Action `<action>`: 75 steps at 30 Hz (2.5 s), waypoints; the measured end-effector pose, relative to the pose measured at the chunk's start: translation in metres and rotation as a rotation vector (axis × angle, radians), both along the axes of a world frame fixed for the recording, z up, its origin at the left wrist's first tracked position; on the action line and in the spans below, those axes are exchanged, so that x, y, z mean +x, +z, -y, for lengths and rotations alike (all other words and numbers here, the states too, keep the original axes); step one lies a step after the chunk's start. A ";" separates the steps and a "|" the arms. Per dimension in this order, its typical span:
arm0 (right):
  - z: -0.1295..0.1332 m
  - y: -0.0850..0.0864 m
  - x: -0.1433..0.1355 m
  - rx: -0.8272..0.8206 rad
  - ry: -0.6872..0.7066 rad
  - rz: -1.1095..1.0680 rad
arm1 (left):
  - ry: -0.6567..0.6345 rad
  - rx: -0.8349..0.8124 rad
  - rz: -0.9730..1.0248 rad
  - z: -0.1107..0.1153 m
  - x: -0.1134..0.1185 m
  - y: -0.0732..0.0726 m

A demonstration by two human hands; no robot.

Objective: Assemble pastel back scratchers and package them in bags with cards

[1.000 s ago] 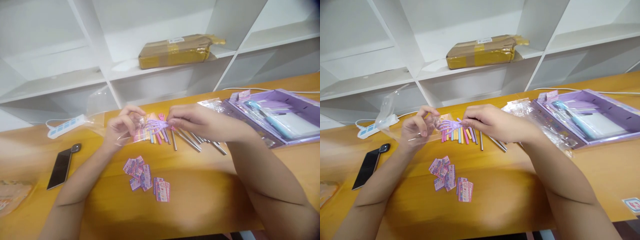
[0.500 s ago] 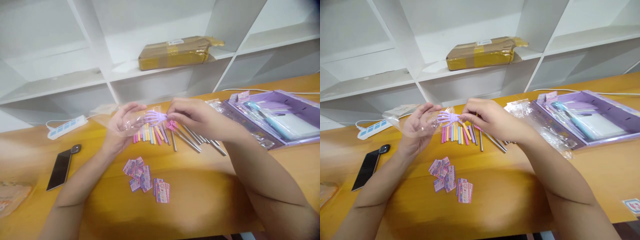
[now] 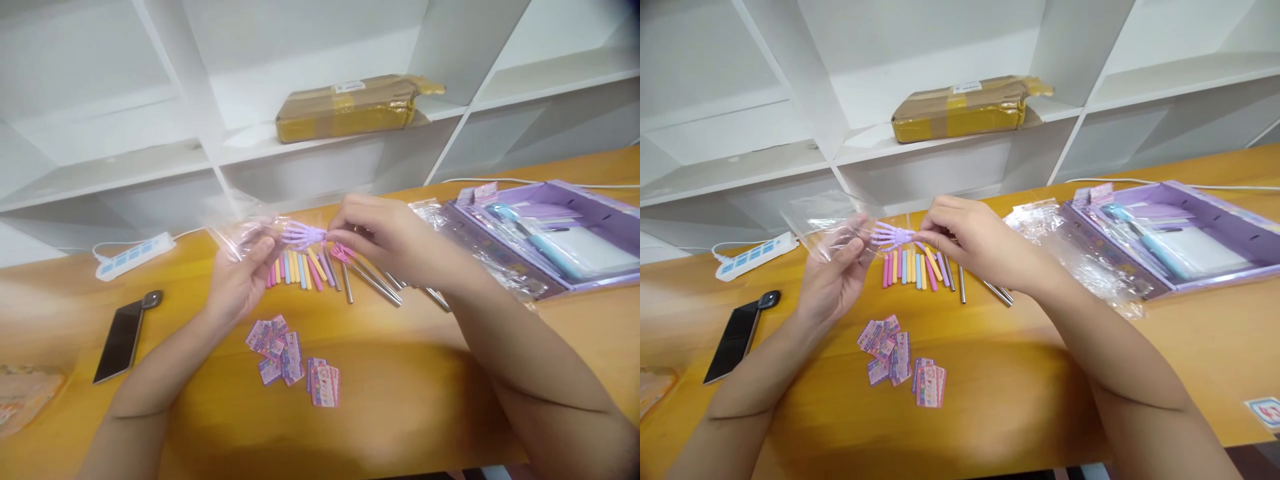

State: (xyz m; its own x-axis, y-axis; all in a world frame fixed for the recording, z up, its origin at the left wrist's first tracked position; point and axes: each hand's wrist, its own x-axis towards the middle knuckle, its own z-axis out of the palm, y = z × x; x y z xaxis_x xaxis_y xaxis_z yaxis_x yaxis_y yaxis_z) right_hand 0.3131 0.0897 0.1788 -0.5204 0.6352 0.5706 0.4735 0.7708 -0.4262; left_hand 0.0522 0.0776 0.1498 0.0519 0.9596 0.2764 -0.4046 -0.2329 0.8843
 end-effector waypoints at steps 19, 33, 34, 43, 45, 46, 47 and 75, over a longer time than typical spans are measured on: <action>-0.001 -0.014 -0.023 -0.278 -0.024 -0.265 | 0.040 -0.025 0.038 -0.007 0.002 -0.007; 0.000 -0.014 -0.025 -0.510 -0.044 0.049 | 0.046 0.035 0.021 -0.013 0.003 -0.007; -0.001 -0.009 -0.018 -0.520 -0.042 0.180 | 0.059 0.048 0.042 -0.016 0.000 -0.005; -0.007 0.005 0.016 -0.482 -0.091 0.457 | 0.066 0.058 0.037 -0.023 -0.012 0.001; -0.006 0.004 0.013 -0.458 -0.101 0.451 | 0.060 0.037 0.027 -0.021 -0.009 -0.001; -0.006 0.004 0.012 -0.444 -0.095 0.446 | 0.059 0.026 0.020 -0.020 -0.008 -0.002; -0.005 0.004 0.010 -0.432 -0.082 0.442 | 0.058 0.018 0.012 -0.019 -0.006 -0.002; -0.003 0.002 0.003 -0.321 -0.060 0.318 | 0.028 0.015 -0.083 -0.025 -0.009 -0.011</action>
State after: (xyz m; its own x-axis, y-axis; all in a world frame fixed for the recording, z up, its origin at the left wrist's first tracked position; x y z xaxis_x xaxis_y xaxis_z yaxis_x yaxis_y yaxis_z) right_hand 0.3163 0.0929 0.1811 -0.5946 0.7885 0.1575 0.6597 0.5903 -0.4650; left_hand 0.0431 0.1031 0.1390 0.0482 0.9567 0.2870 -0.3231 -0.2570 0.9108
